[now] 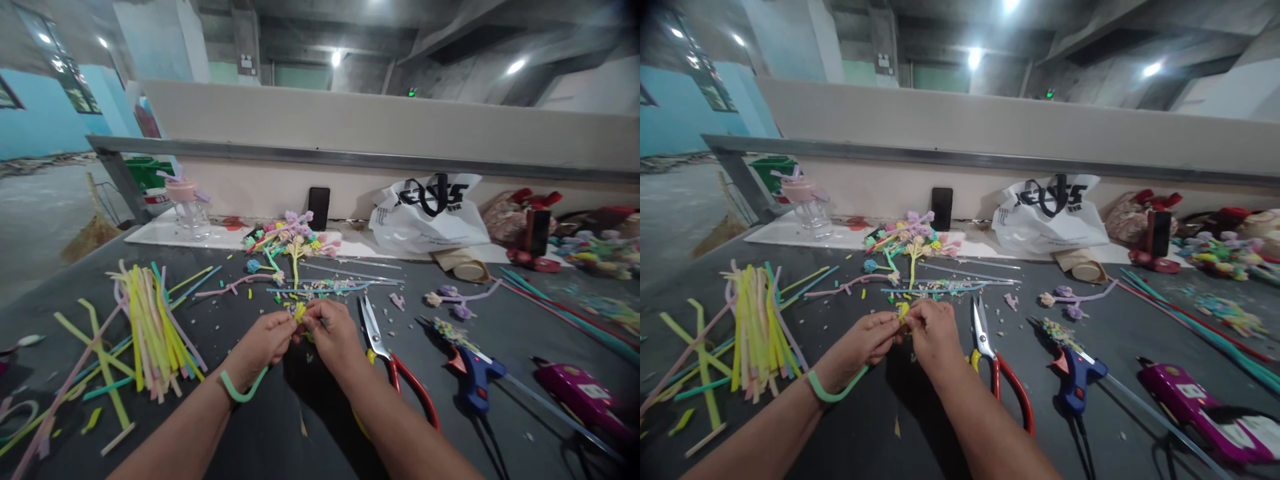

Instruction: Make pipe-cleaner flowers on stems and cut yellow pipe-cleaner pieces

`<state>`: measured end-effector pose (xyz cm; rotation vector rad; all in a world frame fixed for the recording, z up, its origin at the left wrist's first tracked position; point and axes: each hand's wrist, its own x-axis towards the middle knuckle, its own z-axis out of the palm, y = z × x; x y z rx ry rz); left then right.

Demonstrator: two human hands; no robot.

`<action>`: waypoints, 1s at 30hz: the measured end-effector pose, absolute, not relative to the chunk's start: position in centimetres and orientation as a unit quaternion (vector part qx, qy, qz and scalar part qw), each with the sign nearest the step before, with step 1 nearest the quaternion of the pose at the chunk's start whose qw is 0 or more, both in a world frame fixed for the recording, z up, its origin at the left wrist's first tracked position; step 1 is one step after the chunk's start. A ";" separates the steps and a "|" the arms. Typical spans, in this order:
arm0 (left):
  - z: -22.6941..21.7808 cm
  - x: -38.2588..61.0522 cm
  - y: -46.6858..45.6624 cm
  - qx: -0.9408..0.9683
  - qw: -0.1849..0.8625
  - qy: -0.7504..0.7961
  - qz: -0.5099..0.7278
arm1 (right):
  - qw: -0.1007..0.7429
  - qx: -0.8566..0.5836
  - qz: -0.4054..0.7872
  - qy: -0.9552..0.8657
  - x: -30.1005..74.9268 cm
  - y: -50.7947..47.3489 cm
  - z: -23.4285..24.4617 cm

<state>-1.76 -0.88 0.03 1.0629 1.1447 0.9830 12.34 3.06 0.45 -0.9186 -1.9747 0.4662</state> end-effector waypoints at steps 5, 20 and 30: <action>-0.5 -1.9 -0.9 0.462 0.611 0.482 0.426 | 0.458 -0.364 0.256 -0.770 12.2 3.1 0.4; 1.1 -1.7 -1.5 0.358 0.618 0.439 0.545 | 0.531 -0.338 0.291 -0.721 12.6 2.6 1.3; 1.6 -2.8 -1.6 0.530 0.401 0.579 0.471 | 0.516 -0.345 0.266 -0.738 12.5 2.4 1.6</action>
